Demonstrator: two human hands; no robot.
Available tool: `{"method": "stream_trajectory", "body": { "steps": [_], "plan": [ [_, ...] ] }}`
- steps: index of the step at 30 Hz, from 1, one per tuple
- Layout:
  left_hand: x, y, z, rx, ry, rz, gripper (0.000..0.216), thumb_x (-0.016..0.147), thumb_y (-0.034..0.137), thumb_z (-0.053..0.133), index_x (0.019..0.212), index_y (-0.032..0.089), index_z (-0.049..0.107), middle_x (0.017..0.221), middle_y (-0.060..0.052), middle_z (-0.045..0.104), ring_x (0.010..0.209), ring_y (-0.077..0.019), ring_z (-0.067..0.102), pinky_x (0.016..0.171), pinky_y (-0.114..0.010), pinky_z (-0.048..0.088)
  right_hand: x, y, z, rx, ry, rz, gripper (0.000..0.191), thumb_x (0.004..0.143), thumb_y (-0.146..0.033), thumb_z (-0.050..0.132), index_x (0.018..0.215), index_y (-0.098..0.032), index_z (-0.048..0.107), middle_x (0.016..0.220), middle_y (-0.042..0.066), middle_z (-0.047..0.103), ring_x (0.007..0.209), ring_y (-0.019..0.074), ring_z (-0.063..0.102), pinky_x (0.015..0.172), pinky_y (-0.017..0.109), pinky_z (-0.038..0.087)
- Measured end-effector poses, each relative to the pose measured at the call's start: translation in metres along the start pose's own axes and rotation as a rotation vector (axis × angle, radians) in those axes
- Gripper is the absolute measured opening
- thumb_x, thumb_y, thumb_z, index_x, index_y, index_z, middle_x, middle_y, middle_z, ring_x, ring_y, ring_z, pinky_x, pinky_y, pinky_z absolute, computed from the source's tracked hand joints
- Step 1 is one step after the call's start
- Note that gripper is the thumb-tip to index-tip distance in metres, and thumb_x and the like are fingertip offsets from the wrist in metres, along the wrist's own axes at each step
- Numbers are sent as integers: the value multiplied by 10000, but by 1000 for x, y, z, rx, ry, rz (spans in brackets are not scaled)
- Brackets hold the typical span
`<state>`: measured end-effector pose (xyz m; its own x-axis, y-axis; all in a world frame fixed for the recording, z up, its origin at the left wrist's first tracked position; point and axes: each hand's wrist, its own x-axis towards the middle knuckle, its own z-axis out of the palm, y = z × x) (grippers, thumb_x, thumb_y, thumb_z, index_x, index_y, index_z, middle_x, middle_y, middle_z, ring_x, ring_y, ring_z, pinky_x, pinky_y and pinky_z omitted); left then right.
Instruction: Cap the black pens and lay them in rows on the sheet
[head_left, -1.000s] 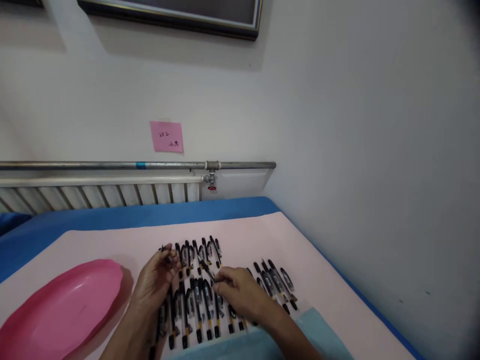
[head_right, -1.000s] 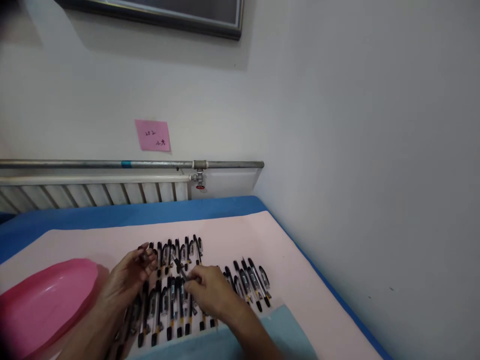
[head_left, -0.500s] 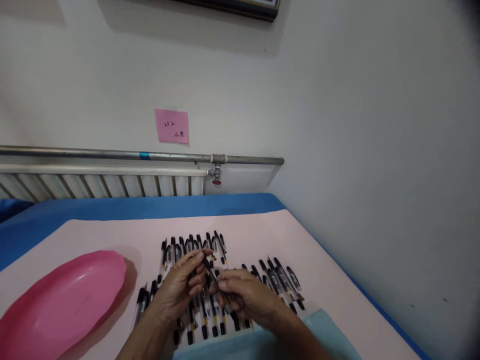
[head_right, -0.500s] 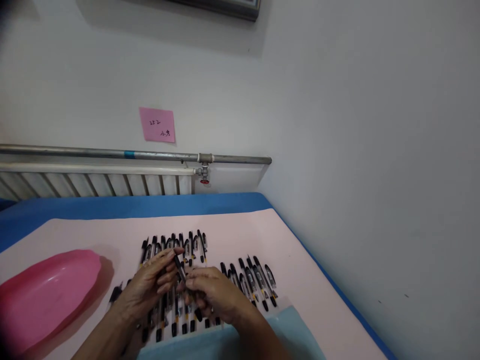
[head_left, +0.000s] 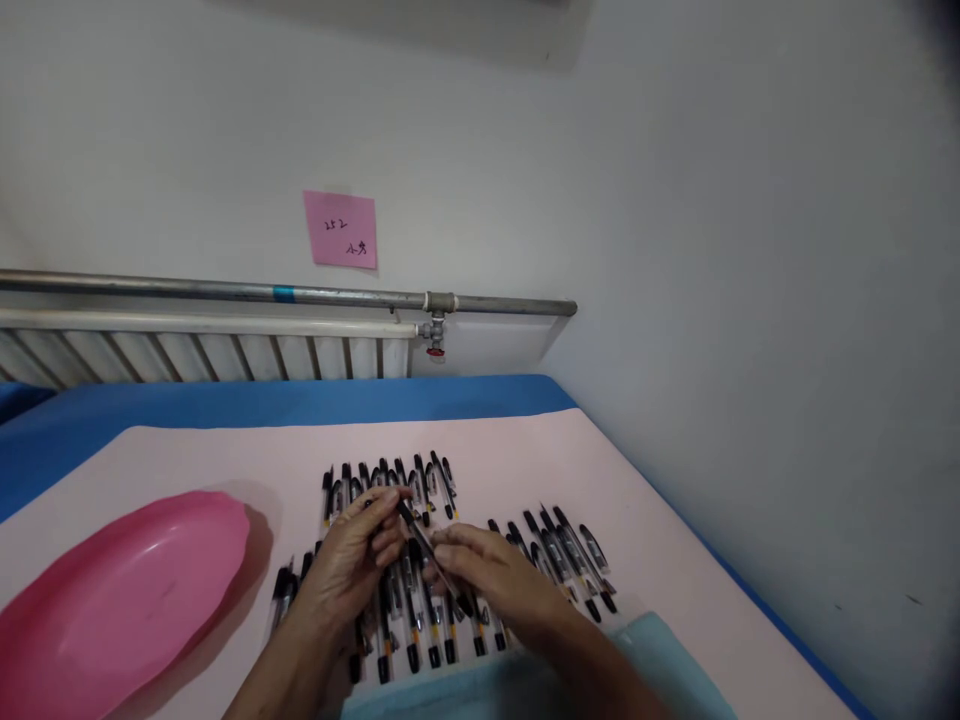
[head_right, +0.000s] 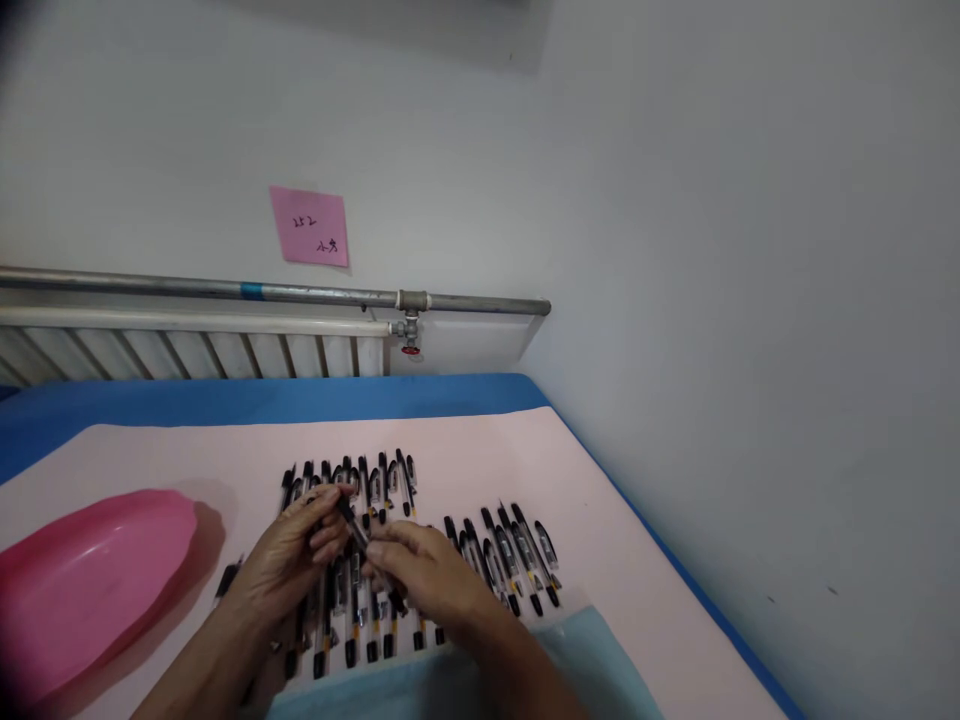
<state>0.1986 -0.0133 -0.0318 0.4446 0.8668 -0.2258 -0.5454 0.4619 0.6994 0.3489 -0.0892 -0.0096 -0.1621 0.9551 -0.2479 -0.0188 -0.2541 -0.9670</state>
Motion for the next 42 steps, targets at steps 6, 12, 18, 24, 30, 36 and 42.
{"method": "stream_trajectory", "body": {
  "steps": [6, 12, 18, 24, 30, 36, 42],
  "plan": [
    [2, 5, -5, -19, 14, 39, 230, 655, 227, 697, 822, 84, 631, 514, 65, 344, 392, 0, 272, 342, -128, 211, 2, 5, 4, 41, -29, 88, 186, 714, -334, 528, 748, -152, 531, 587, -16, 529, 471, 76, 443, 447, 196, 292],
    [2, 5, -6, -38, 22, 51, 245, 658, 223, 694, 848, 86, 623, 516, 69, 330, 394, -3, 272, 346, -131, 221, 3, 3, 9, 58, 100, 42, 252, 696, -378, 567, 830, -169, 525, 688, 7, 566, 563, 98, 496, 469, 195, 333],
    [2, 8, -4, -37, 15, 58, 255, 647, 231, 700, 842, 88, 619, 516, 66, 341, 393, -6, 278, 344, -131, 216, 1, 4, 11, 107, 9, 126, 248, 737, -402, 482, 713, -157, 510, 527, -35, 472, 395, 56, 356, 392, 183, 247],
    [3, 9, -6, -44, 19, 63, 245, 657, 234, 694, 839, 86, 623, 521, 63, 345, 404, -7, 278, 346, -129, 210, 1, 1, 17, -126, 260, -33, 216, 694, -383, 560, 731, -178, 504, 611, -19, 508, 530, 89, 441, 458, 191, 309],
    [1, 11, -3, -32, 37, 65, 268, 635, 248, 709, 833, 88, 624, 516, 60, 360, 396, -9, 285, 343, -132, 213, 2, 6, 12, 129, 4, 172, 289, 753, -441, 458, 776, -160, 521, 568, -24, 497, 386, 59, 370, 367, 182, 233],
    [4, 9, -5, -46, 40, 66, 271, 632, 248, 712, 835, 90, 629, 520, 60, 362, 399, -8, 285, 343, -130, 208, 2, 7, 19, -127, 260, -48, 236, 676, -389, 580, 768, -179, 524, 634, -14, 520, 534, 87, 453, 459, 188, 317],
    [4, 9, -6, -44, 24, 70, 267, 629, 245, 718, 828, 90, 632, 507, 65, 355, 394, -5, 281, 339, -129, 207, 1, 5, 19, 110, 12, 170, 288, 743, -440, 437, 764, -163, 509, 564, -17, 498, 386, 64, 368, 363, 177, 220]
  ]
}}
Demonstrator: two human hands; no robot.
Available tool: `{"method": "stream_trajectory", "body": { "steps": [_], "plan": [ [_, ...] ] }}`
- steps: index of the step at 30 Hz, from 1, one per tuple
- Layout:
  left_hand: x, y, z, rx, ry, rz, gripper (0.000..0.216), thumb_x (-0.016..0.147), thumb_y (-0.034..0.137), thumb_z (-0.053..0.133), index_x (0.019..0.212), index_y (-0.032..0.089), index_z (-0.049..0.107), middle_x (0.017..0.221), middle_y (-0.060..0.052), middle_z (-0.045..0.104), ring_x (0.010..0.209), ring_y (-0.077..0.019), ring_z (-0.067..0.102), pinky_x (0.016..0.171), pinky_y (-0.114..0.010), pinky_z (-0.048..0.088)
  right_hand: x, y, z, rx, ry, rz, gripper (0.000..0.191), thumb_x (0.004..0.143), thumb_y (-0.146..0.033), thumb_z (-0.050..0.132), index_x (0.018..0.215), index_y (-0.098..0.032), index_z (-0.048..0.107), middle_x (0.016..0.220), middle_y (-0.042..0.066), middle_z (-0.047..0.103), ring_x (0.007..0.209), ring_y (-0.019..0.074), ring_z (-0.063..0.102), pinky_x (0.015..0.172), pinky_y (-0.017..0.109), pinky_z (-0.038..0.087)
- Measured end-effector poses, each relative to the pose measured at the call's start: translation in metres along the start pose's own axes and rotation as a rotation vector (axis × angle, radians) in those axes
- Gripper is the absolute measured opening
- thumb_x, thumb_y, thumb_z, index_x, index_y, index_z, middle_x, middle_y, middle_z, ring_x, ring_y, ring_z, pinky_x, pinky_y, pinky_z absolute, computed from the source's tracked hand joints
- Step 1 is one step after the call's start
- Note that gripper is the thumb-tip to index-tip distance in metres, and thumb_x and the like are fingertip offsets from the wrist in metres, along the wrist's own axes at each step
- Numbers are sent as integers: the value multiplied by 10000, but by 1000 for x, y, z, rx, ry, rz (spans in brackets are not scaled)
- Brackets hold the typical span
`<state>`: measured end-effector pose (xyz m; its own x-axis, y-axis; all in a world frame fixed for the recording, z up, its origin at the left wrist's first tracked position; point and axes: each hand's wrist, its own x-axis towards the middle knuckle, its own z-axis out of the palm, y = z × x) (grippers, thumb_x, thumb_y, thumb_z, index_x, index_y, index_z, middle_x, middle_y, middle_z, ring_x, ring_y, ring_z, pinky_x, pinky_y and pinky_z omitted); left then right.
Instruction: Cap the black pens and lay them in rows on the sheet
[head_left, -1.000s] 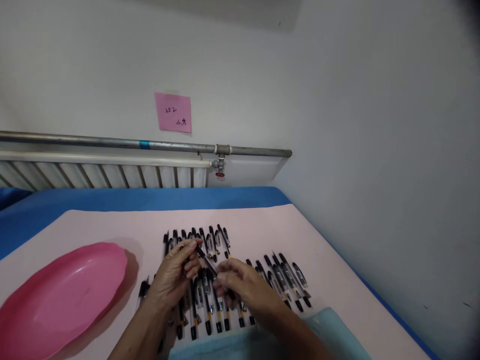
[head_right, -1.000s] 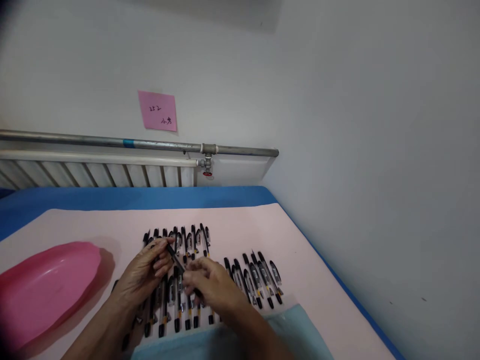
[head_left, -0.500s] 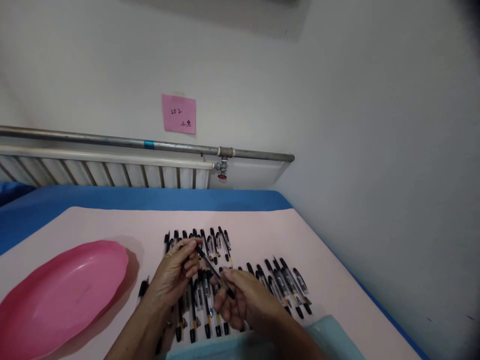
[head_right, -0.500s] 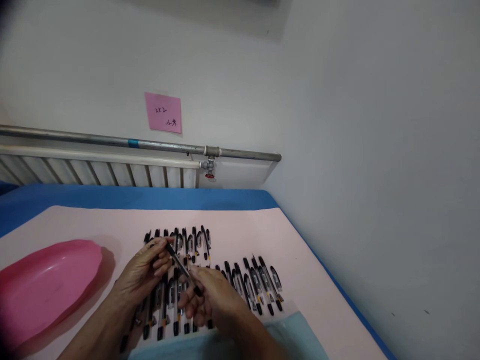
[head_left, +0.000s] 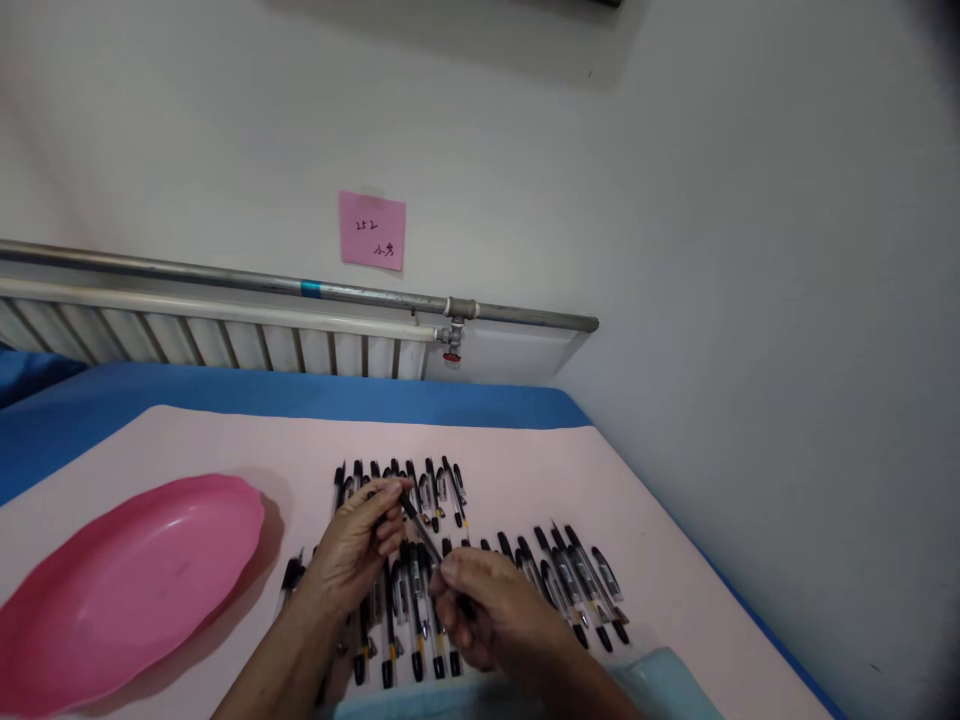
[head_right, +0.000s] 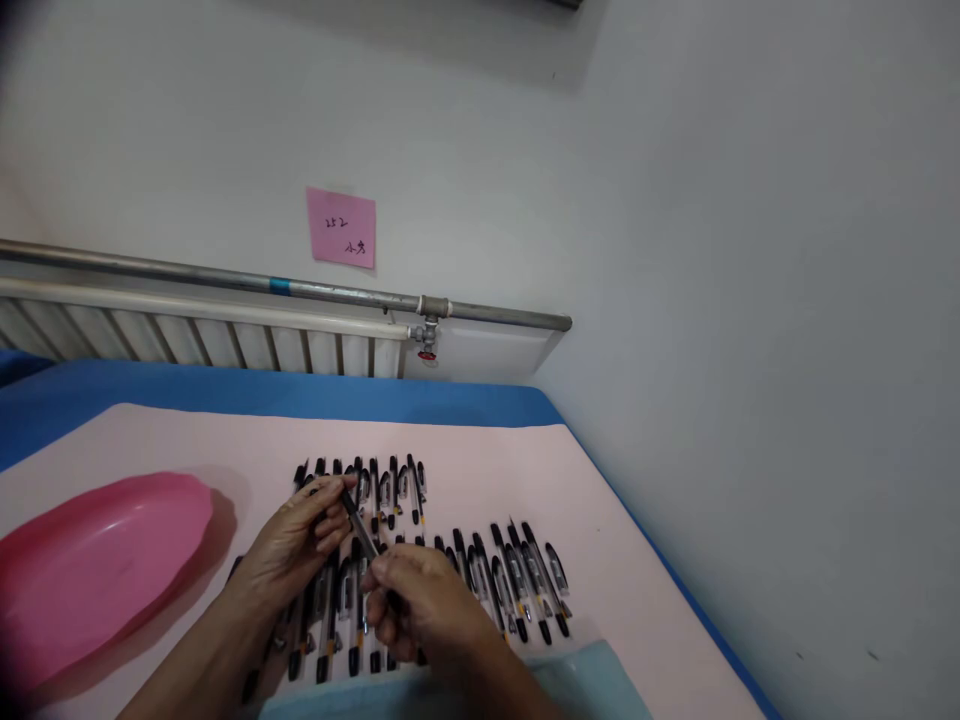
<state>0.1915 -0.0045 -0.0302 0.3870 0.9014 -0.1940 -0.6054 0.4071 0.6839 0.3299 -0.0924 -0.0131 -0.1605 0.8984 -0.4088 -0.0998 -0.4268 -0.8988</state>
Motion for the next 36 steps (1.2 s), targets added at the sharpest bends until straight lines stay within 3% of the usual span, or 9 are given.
{"method": "stream_trajectory", "body": {
  "steps": [4, 6, 14, 17, 21, 28, 33, 36],
  "plan": [
    [2, 2, -2, -49, 41, 16, 223, 668, 214, 690, 828, 77, 620, 524, 61, 356, 406, -3, 288, 340, -123, 222, 2, 4, -2, -394, 297, -269, 161, 698, -318, 543, 650, -179, 481, 568, -32, 473, 510, 84, 417, 479, 194, 303],
    [3, 6, -5, -91, 60, 25, 188, 695, 196, 665, 831, 77, 612, 538, 59, 361, 409, -3, 290, 338, -121, 230, 4, 7, -4, -483, 362, -329, 133, 703, -286, 546, 649, -183, 482, 571, -36, 458, 548, 94, 427, 512, 198, 314],
    [9, 30, -17, -362, 141, 156, 30, 754, 124, 544, 736, 104, 556, 579, 39, 406, 432, -23, 343, 341, -132, 280, 0, -3, -9, -596, 399, -324, 143, 730, -279, 526, 635, -179, 486, 551, -46, 410, 542, 94, 394, 505, 201, 292],
    [8, 30, -15, -247, 159, 116, 26, 711, 101, 552, 735, 101, 563, 670, -11, 499, 478, -45, 412, 349, -145, 296, -2, -7, -9, -535, 385, -315, 161, 749, -300, 505, 645, -179, 483, 539, -50, 392, 518, 90, 380, 489, 197, 289],
    [3, 18, -7, 56, 106, 7, 201, 651, 117, 641, 846, 108, 596, 718, -23, 531, 489, -47, 437, 343, -138, 267, 0, -4, -10, -486, 357, -305, 147, 751, -293, 504, 657, -182, 480, 525, -52, 407, 504, 89, 392, 484, 194, 299],
    [0, 7, -1, 187, 37, 1, 226, 612, 243, 722, 739, 109, 591, 554, 31, 441, 435, -28, 363, 332, -131, 200, 3, 1, -12, -580, 309, -339, 140, 776, -269, 490, 672, -176, 505, 565, -44, 430, 540, 90, 408, 515, 196, 312],
    [8, 25, -14, -9, 223, 190, 161, 632, 148, 689, 708, 116, 551, 593, 25, 472, 442, -30, 392, 323, -118, 242, 1, 0, -20, -876, 340, -489, 146, 787, -234, 487, 677, -179, 567, 704, 1, 510, 683, 121, 485, 613, 216, 348],
    [14, 36, -26, -172, 369, 246, 69, 693, 75, 592, 693, 109, 532, 582, 31, 446, 415, -22, 372, 308, -114, 254, 5, -3, -41, -1021, 534, -512, 199, 812, -280, 461, 741, -190, 623, 769, 38, 538, 772, 159, 511, 671, 248, 362]
  ]
}}
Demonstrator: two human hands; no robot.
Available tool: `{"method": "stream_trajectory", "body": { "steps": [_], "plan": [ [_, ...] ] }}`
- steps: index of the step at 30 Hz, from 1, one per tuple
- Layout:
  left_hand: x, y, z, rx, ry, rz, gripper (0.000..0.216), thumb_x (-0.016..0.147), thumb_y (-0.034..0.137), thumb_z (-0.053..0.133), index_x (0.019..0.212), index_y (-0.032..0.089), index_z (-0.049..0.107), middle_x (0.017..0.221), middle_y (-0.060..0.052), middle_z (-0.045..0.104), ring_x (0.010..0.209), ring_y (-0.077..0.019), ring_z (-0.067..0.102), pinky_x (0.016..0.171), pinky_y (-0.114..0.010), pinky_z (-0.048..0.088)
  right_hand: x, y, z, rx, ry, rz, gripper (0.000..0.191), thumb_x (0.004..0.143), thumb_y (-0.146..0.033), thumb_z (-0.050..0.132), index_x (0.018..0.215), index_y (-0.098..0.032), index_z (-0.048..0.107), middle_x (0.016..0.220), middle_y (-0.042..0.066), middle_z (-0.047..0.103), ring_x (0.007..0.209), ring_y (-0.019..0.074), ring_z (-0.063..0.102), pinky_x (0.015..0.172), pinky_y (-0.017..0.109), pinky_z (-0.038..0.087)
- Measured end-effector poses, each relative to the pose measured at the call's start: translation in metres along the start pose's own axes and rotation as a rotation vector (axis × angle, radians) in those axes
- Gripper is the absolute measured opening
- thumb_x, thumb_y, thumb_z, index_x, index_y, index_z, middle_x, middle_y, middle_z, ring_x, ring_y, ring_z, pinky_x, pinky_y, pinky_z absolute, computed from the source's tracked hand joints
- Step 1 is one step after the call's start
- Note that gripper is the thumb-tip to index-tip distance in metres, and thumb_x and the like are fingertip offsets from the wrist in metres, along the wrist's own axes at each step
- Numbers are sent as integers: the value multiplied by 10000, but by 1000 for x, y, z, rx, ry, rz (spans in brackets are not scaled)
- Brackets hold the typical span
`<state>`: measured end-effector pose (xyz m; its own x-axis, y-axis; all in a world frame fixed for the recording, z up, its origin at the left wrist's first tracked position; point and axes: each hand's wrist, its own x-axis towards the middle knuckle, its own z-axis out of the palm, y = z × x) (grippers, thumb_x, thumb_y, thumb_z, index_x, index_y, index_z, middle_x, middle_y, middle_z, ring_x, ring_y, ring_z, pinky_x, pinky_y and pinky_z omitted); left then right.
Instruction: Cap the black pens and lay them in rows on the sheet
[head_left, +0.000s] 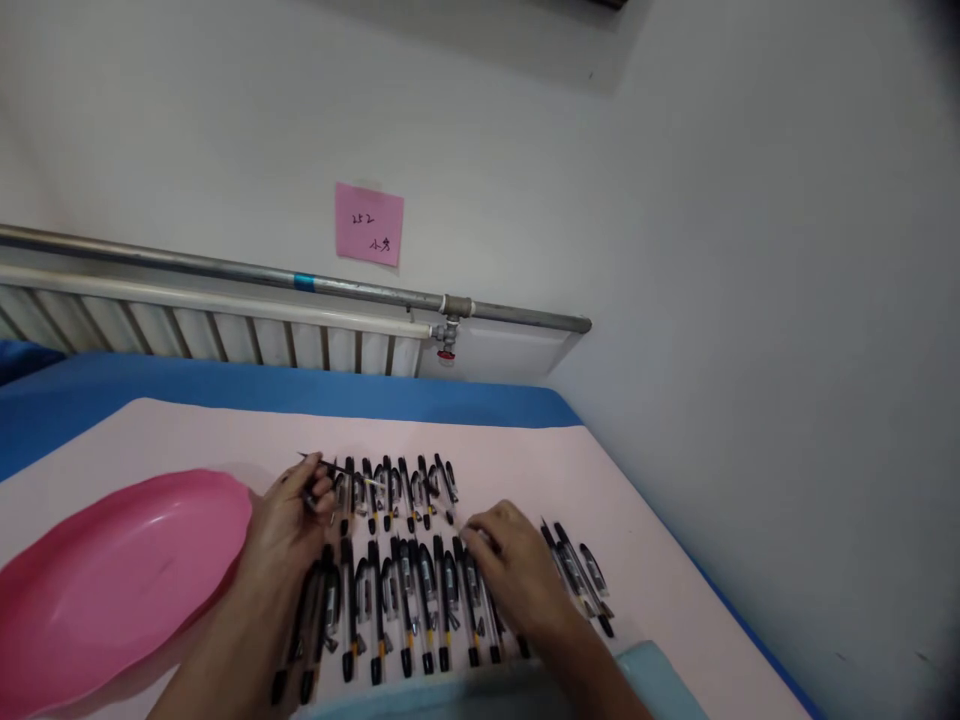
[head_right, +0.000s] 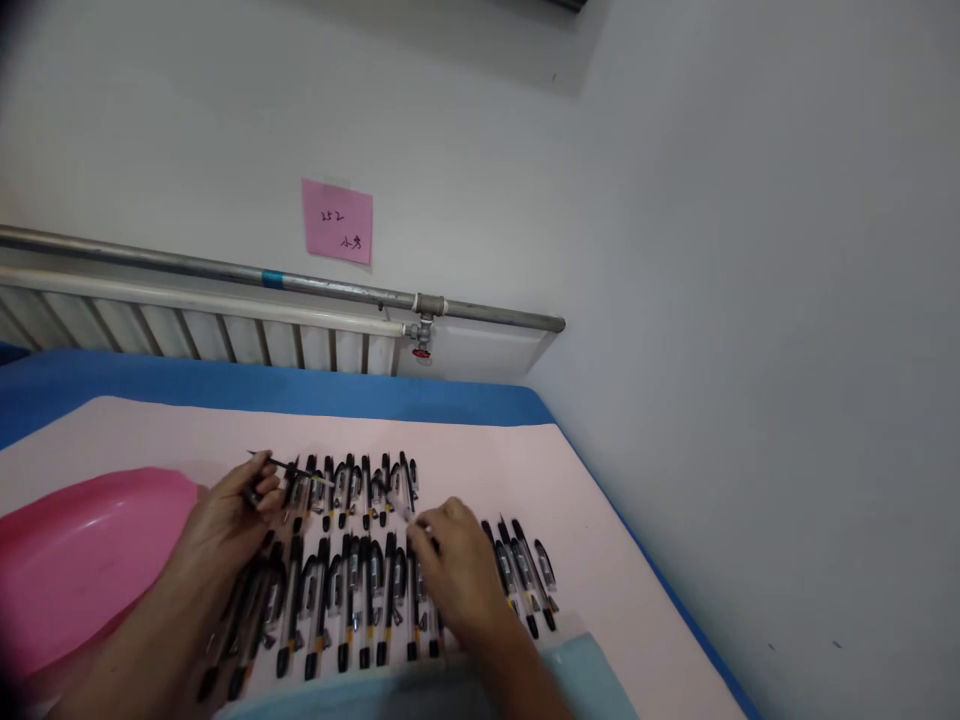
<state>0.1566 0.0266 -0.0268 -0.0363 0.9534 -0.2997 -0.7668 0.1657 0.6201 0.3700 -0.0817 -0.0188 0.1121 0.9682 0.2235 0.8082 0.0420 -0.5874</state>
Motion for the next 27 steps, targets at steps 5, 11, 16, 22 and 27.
{"method": "stream_trajectory", "body": {
  "steps": [5, 11, 16, 22, 27],
  "plan": [
    [-5, -13, 3, 11, -24, -85, 66, 732, 83, 556, 679, 101, 522, 585, 21, 440, 411, -28, 375, 293, -119, 250, 28, 37, -3, -82, 118, 218, 187, 771, -292, 501, 790, -173, 644, 759, 42, 607, 696, 157, 546, 647, 245, 380],
    [-17, -33, 11, 105, -48, -147, 60, 724, 108, 577, 685, 103, 530, 585, 13, 442, 423, -40, 378, 294, -132, 249, 47, 41, 15, -170, 29, 236, 183, 765, -288, 497, 757, -173, 640, 738, 39, 642, 677, 150, 558, 577, 219, 345],
    [-16, -34, 10, 126, -65, -155, 51, 720, 112, 575, 694, 101, 532, 580, 11, 445, 426, -44, 380, 297, -131, 242, 47, 35, 23, -250, -30, 248, 165, 773, -281, 500, 800, -187, 633, 725, 32, 646, 672, 146, 562, 556, 214, 318],
    [-19, -38, 10, 148, -82, -166, 84, 691, 147, 612, 717, 106, 543, 577, 18, 455, 421, -40, 380, 308, -131, 239, 51, 37, 24, -250, -29, 201, 188, 795, -300, 476, 752, -185, 619, 680, 28, 632, 642, 145, 549, 546, 219, 315],
    [-25, -42, 13, 259, -124, -185, 202, 606, 189, 699, 720, 109, 553, 587, 13, 497, 410, -39, 395, 308, -134, 235, 48, 25, 18, 107, 28, 156, 204, 809, -262, 434, 742, -176, 606, 651, 1, 598, 608, 118, 528, 580, 204, 368]
  ]
}}
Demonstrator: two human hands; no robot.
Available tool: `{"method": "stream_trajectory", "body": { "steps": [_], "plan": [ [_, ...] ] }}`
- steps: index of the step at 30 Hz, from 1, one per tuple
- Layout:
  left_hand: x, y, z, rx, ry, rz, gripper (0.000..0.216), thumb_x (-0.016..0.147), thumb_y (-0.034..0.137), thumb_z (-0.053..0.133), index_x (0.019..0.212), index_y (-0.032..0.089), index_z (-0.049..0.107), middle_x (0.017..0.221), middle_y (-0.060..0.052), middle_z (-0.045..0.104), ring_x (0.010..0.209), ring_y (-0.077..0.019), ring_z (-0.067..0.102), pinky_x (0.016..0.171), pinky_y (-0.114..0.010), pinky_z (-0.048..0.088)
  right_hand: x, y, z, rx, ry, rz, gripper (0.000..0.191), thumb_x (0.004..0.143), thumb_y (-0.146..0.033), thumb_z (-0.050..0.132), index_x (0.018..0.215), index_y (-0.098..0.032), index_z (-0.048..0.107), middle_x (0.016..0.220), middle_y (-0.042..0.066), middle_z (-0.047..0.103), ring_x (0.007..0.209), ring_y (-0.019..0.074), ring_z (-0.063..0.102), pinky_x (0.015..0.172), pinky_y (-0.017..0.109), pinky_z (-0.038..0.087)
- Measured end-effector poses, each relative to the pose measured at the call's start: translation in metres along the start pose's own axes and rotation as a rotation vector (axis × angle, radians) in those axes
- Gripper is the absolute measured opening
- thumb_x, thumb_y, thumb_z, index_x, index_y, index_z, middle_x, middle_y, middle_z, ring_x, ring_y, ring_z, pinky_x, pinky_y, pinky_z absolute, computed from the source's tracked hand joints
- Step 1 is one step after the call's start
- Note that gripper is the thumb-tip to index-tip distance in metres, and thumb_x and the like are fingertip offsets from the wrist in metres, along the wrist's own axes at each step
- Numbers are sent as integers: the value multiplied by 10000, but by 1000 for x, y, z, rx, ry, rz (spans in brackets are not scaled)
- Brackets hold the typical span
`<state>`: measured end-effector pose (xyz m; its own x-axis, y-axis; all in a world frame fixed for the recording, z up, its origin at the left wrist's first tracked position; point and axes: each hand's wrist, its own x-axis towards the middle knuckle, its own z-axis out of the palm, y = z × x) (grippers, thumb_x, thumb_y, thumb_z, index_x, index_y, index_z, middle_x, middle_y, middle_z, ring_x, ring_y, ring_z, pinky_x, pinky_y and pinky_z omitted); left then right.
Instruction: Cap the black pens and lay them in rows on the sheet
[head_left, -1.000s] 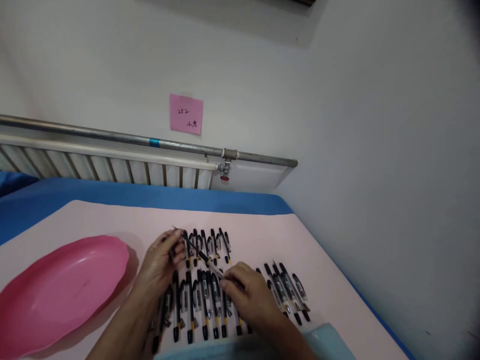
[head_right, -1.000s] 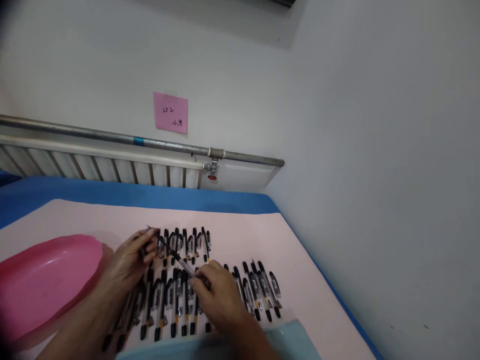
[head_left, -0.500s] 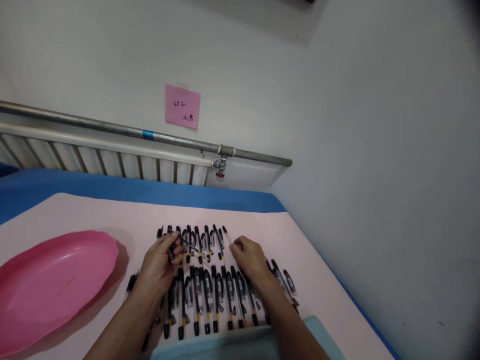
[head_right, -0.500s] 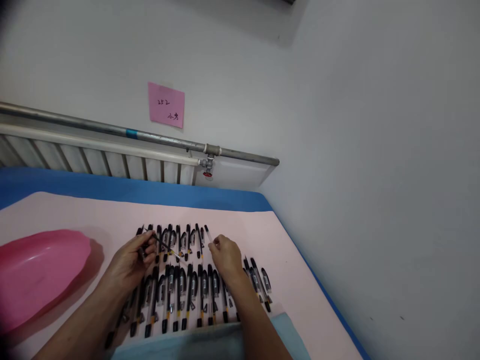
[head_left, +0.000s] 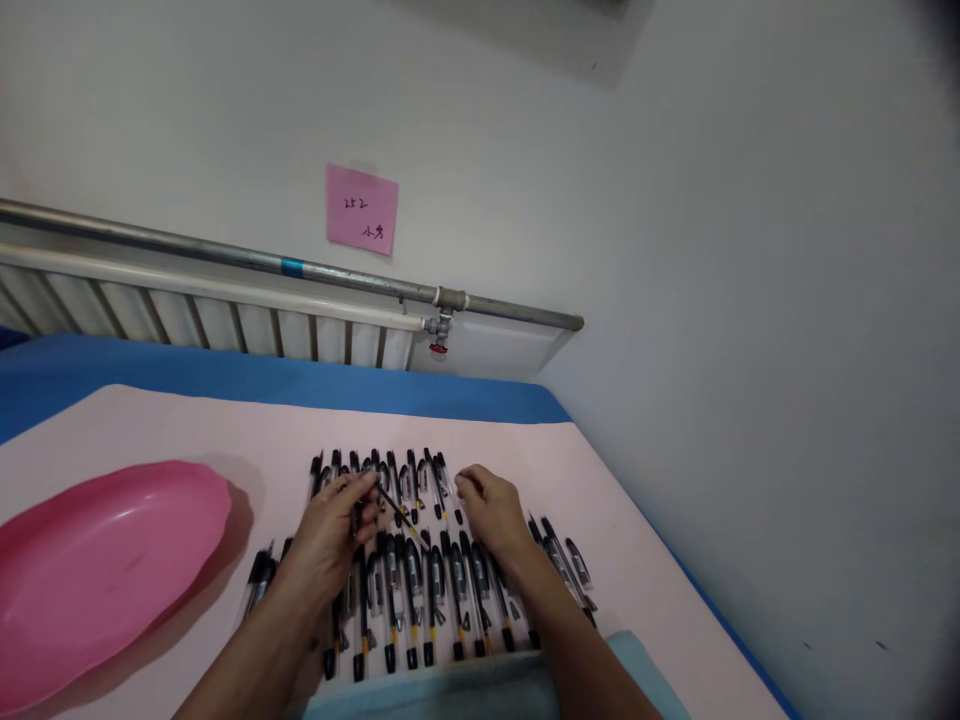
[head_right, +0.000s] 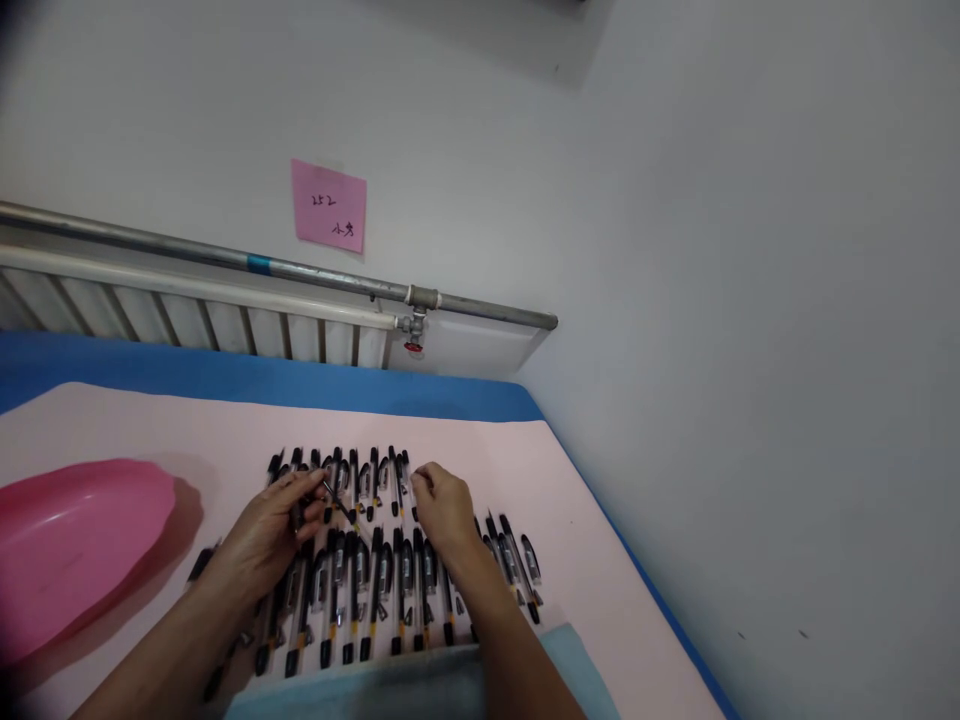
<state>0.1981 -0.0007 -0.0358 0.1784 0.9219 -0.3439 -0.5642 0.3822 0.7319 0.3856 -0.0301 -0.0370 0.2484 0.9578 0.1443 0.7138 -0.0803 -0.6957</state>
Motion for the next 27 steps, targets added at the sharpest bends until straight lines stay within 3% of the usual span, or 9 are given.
{"method": "stream_trajectory", "body": {
  "steps": [5, 7, 11, 17, 22, 27],
  "plan": [
    [-3, -6, 5, 112, -49, -21, 263, 567, 256, 734, 682, 117, 543, 531, 18, 505, 377, -42, 385, 299, -142, 230, -20, -34, -1, 408, -421, -29, 186, 796, -277, 476, 824, -177, 630, 723, -2, 611, 585, 98, 513, 548, 192, 396],
    [-3, -7, 5, 122, -45, -24, 259, 577, 271, 729, 674, 121, 541, 502, 28, 490, 363, -41, 371, 296, -142, 232, -26, -43, 2, 466, -477, -17, 153, 747, -224, 531, 850, -183, 637, 754, -2, 617, 634, 101, 526, 575, 190, 405],
    [-2, -7, 4, 69, -54, -27, 205, 619, 200, 701, 755, 106, 579, 589, -9, 538, 423, -49, 424, 304, -132, 251, -20, -34, 4, 432, -401, 56, 169, 695, -189, 554, 842, -175, 636, 708, -9, 608, 614, 100, 525, 575, 195, 404],
    [-2, -3, 3, 5, -70, -161, 172, 699, 16, 561, 857, 75, 595, 674, -57, 581, 470, -54, 483, 328, -124, 304, 6, 12, -6, 82, -4, 176, 166, 696, -202, 506, 768, -145, 645, 722, 29, 632, 686, 145, 568, 641, 236, 425],
    [-10, -1, 8, 31, -63, -276, 210, 723, -7, 524, 900, 74, 600, 818, -135, 641, 614, -125, 614, 529, -206, 517, 12, 24, -3, 17, -33, 210, 203, 710, -185, 476, 817, -144, 644, 628, 10, 621, 527, 124, 549, 533, 218, 418],
    [-12, -4, 10, -12, -96, -281, 183, 721, 7, 553, 883, 71, 610, 978, -205, 625, 844, -229, 635, 733, -313, 542, 13, 24, 1, 45, -65, 200, 200, 727, -189, 474, 836, -146, 636, 581, -10, 605, 452, 104, 529, 520, 207, 424]
  ]
}}
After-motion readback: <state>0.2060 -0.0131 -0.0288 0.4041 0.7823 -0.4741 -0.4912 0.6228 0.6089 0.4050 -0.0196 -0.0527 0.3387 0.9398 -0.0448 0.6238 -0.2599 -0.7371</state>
